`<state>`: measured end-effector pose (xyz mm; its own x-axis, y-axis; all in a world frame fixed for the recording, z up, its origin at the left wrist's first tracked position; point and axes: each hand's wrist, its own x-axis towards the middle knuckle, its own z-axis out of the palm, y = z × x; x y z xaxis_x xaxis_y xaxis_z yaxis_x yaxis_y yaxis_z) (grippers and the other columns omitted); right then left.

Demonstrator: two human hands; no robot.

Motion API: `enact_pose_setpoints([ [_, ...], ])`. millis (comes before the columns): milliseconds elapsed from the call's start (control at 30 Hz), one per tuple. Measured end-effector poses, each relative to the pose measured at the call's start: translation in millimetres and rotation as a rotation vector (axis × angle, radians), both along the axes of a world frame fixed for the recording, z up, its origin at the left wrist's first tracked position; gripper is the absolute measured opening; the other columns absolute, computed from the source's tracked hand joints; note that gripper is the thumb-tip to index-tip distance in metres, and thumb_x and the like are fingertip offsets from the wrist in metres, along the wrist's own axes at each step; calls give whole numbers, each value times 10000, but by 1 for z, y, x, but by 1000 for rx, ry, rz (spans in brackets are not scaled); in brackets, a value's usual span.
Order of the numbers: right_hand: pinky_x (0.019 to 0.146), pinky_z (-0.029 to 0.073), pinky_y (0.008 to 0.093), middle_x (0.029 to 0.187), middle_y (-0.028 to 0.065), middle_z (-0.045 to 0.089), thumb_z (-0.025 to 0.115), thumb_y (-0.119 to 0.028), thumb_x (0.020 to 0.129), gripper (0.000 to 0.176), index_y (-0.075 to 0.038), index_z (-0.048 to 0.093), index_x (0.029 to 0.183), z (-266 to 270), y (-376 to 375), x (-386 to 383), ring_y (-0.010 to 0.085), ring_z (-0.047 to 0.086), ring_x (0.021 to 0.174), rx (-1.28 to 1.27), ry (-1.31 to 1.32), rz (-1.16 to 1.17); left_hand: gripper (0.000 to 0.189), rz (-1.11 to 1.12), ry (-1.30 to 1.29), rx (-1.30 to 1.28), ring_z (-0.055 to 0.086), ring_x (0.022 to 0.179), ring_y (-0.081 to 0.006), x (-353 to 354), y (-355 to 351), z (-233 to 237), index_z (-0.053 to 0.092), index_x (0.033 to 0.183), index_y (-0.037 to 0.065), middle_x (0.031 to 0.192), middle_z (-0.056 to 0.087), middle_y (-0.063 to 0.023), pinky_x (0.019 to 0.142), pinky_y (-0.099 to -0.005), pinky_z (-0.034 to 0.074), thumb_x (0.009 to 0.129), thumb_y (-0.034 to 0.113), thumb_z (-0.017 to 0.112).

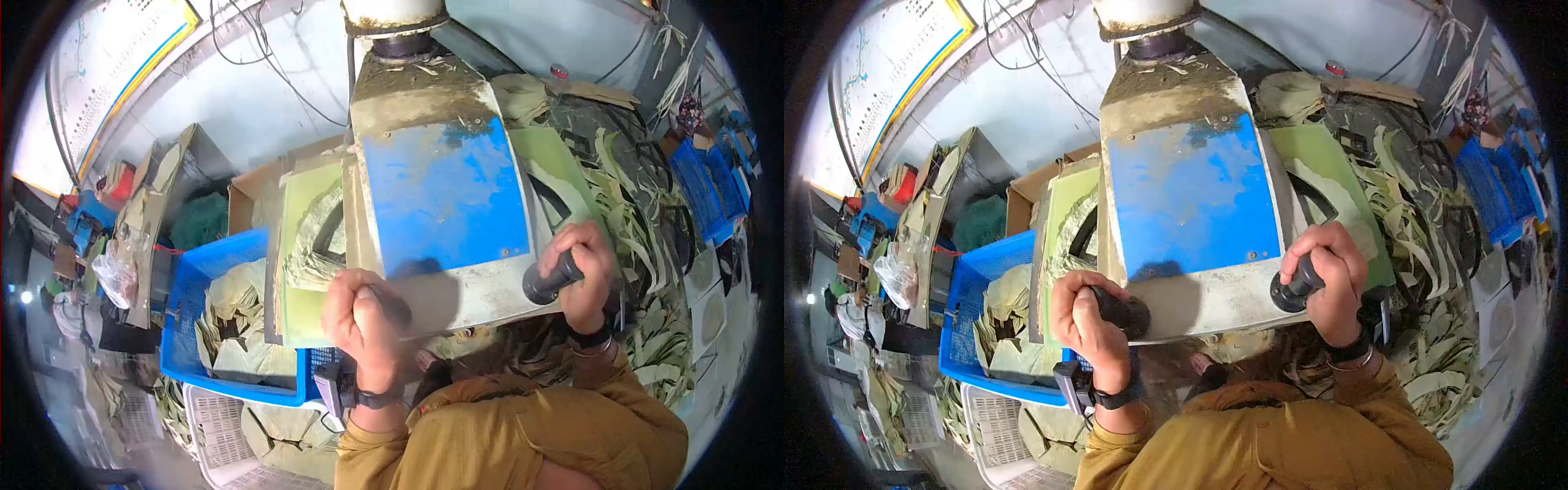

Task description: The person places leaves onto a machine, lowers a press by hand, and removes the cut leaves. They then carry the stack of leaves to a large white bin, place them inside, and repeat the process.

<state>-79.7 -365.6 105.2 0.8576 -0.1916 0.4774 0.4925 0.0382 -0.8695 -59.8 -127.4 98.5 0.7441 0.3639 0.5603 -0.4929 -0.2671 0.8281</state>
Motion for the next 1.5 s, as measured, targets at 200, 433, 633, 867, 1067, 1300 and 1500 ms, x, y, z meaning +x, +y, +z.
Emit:
enact_pose_setpoints([
  [200, 580, 439, 297, 661, 106, 517, 353, -67, 854, 157, 8, 491, 864, -18, 2, 3, 157, 503, 564, -46, -52, -14, 200, -66, -14, 7, 515, 568, -127, 1, 4, -15, 560, 778, -3, 644, 577, -77, 583, -249, 403, 828, 66, 379],
  [433, 603, 450, 305, 695, 106, 522, 341, -72, 872, 162, 4, 484, 864, -25, 5, 2, 164, 502, 574, -2, -46, -32, 199, -80, -17, 74, 519, 593, -132, 2, 8, -22, 557, 806, 1, 655, 587, -74, 580, -253, 394, 862, 115, 403],
  [633, 661, 449, 316, 735, 112, 560, 382, -219, 964, 240, -19, 495, 892, -20, 29, -6, 176, 532, 646, -38, -24, -36, 175, -23, -18, 179, 553, 563, -146, 14, 43, -5, 557, 798, 2, 643, 594, -83, 577, -276, 446, 882, 153, 529],
  [867, 1023, 375, 381, 1326, 203, 466, 648, -335, 853, 678, 33, 374, 1352, 17, 48, 35, 296, 465, 1218, -653, 154, 746, 236, 266, -46, 243, 516, 548, -118, 96, 155, 19, 531, 704, 15, 615, 559, -51, 543, -244, 397, 900, 142, 500],
  [1067, 893, 463, 397, 1127, 192, 602, 653, -307, 848, 478, 11, 537, 1184, -7, -46, 206, 331, 582, 1049, -1227, 188, 143, 452, 117, 95, 180, 579, 1008, -204, 173, 240, 26, 524, 1226, 32, 1052, 617, -156, 890, -342, 434, 996, 403, 404],
  [1300, 972, 416, 405, 1269, 241, 517, 725, -533, 706, 836, 38, 476, 1265, -84, -40, 329, 359, 504, 1176, -1334, 540, 188, 607, -715, 209, -160, 467, 1239, -267, 130, 242, 42, 452, 1335, 76, 1293, 509, -150, 1004, -426, 366, 977, 542, 302],
  [1500, 880, 462, 426, 1259, 256, 524, 790, -486, 622, 966, 86, 421, 1308, -84, 6, 358, 361, 553, 1106, -1529, 768, 399, 328, 17, 167, 344, 505, 992, -139, 194, 250, 30, 464, 1245, 55, 1135, 487, -59, 902, -282, 395, 954, 183, 542],
])
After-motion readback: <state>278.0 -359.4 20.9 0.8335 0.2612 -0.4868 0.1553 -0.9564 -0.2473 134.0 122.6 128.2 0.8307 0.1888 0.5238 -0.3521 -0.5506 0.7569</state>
